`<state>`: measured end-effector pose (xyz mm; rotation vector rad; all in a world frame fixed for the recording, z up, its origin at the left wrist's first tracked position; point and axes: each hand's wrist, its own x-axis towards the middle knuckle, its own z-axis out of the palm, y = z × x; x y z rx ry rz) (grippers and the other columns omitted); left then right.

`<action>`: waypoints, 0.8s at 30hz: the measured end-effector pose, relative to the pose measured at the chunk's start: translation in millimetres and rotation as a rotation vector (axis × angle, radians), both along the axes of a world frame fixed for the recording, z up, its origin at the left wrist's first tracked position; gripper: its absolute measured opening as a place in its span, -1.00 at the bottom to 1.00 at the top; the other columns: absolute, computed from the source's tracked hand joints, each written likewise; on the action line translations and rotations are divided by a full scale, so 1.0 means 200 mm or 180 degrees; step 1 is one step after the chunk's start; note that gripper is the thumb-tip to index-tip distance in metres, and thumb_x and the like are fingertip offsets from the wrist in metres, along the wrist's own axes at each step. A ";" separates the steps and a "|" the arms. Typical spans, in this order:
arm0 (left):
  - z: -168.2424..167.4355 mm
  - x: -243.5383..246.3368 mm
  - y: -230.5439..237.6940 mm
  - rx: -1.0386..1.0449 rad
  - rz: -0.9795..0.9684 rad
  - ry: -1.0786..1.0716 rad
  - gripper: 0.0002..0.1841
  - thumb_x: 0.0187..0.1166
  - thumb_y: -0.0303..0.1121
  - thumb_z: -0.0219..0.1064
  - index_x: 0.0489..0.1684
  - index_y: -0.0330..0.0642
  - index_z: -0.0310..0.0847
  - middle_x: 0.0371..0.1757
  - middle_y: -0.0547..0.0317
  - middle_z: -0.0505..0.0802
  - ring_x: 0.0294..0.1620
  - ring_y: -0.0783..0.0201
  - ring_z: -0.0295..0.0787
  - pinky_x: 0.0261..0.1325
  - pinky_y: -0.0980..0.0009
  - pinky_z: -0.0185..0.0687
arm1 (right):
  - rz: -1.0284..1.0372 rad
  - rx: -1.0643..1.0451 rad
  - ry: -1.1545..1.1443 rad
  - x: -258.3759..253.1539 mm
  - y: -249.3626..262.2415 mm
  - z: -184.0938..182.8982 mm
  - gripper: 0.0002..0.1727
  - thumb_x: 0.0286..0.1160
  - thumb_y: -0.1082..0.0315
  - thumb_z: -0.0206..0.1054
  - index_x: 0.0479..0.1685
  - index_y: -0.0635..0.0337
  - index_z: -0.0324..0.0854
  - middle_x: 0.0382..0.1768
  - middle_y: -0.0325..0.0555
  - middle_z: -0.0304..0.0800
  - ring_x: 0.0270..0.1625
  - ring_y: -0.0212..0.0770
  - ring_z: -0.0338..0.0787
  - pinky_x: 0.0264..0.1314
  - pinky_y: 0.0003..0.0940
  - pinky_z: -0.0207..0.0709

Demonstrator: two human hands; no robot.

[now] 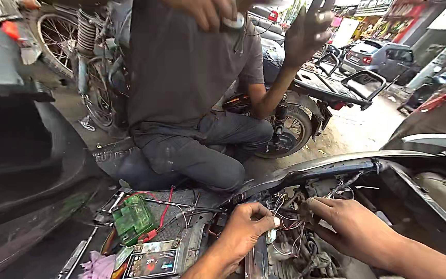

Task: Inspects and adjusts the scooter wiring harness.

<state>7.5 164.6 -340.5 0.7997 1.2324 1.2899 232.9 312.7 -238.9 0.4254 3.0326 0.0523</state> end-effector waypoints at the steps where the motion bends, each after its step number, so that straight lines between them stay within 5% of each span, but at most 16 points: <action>1: 0.00 -0.01 -0.01 0.0121 0.0001 -0.0047 -0.75 0.42 -0.23 0.63 -0.17 -0.20 0.81 -0.22 0.07 0.86 -0.30 0.23 0.79 -0.24 0.38 0.74 | 0.0007 0.0050 0.0037 0.00 0.00 0.00 -0.78 0.49 0.06 0.35 0.06 -0.27 0.59 -0.21 -0.47 0.73 -0.32 -0.36 0.77 -0.44 -0.22 0.65; 9: 0.07 -0.02 -0.15 0.1052 -0.0174 0.0232 -0.80 0.44 -0.31 0.61 -0.12 -0.20 0.85 -0.06 0.07 0.87 -0.22 0.21 0.82 -0.14 0.33 0.83 | -0.0088 0.0323 0.0097 0.00 -0.02 0.00 -0.78 0.39 -0.03 0.41 -0.15 -0.25 0.55 -0.38 -0.52 0.64 -0.40 -0.42 0.69 -0.49 -0.29 0.56; 12: 0.06 0.01 -0.19 0.1343 0.0121 0.0681 -0.82 0.40 -0.25 0.65 -0.18 -0.09 0.92 -0.14 0.16 0.83 -0.29 0.29 0.75 -0.29 0.42 0.76 | -0.0118 0.0311 0.0218 0.00 -0.02 -0.01 -0.77 0.45 -0.09 0.37 -0.12 -0.27 0.56 -0.39 -0.55 0.64 -0.42 -0.45 0.68 -0.49 -0.31 0.56; 15: 0.06 0.02 -0.20 0.1345 0.0403 0.0764 -0.82 0.31 -0.21 0.70 -0.22 0.02 0.95 0.02 0.15 0.79 -0.26 0.32 0.71 -0.38 0.47 0.66 | -0.0145 0.0322 0.0220 -0.01 -0.02 0.00 -0.77 0.44 -0.09 0.38 -0.11 -0.27 0.57 -0.38 -0.55 0.66 -0.40 -0.45 0.69 -0.47 -0.31 0.58; 19: 0.07 0.00 -0.21 0.1496 0.0083 0.0474 -0.82 0.34 -0.39 0.68 -0.20 -0.23 0.89 0.45 -0.10 0.68 0.23 0.05 0.81 0.15 0.20 0.92 | -0.0159 0.0319 0.0172 -0.01 -0.02 0.01 -0.76 0.47 -0.08 0.37 -0.11 -0.23 0.57 -0.37 -0.49 0.65 -0.38 -0.40 0.71 -0.44 -0.28 0.59; 24: 0.08 0.01 -0.22 0.1583 -0.0208 0.0476 -0.84 0.39 -0.42 0.63 -0.17 -0.25 0.89 0.38 -0.11 0.74 0.34 0.00 0.75 0.28 0.16 0.87 | -0.0201 0.0374 0.0252 -0.01 -0.03 0.01 -0.77 0.43 -0.05 0.40 -0.16 -0.23 0.55 -0.41 -0.51 0.61 -0.40 -0.43 0.66 -0.45 -0.32 0.55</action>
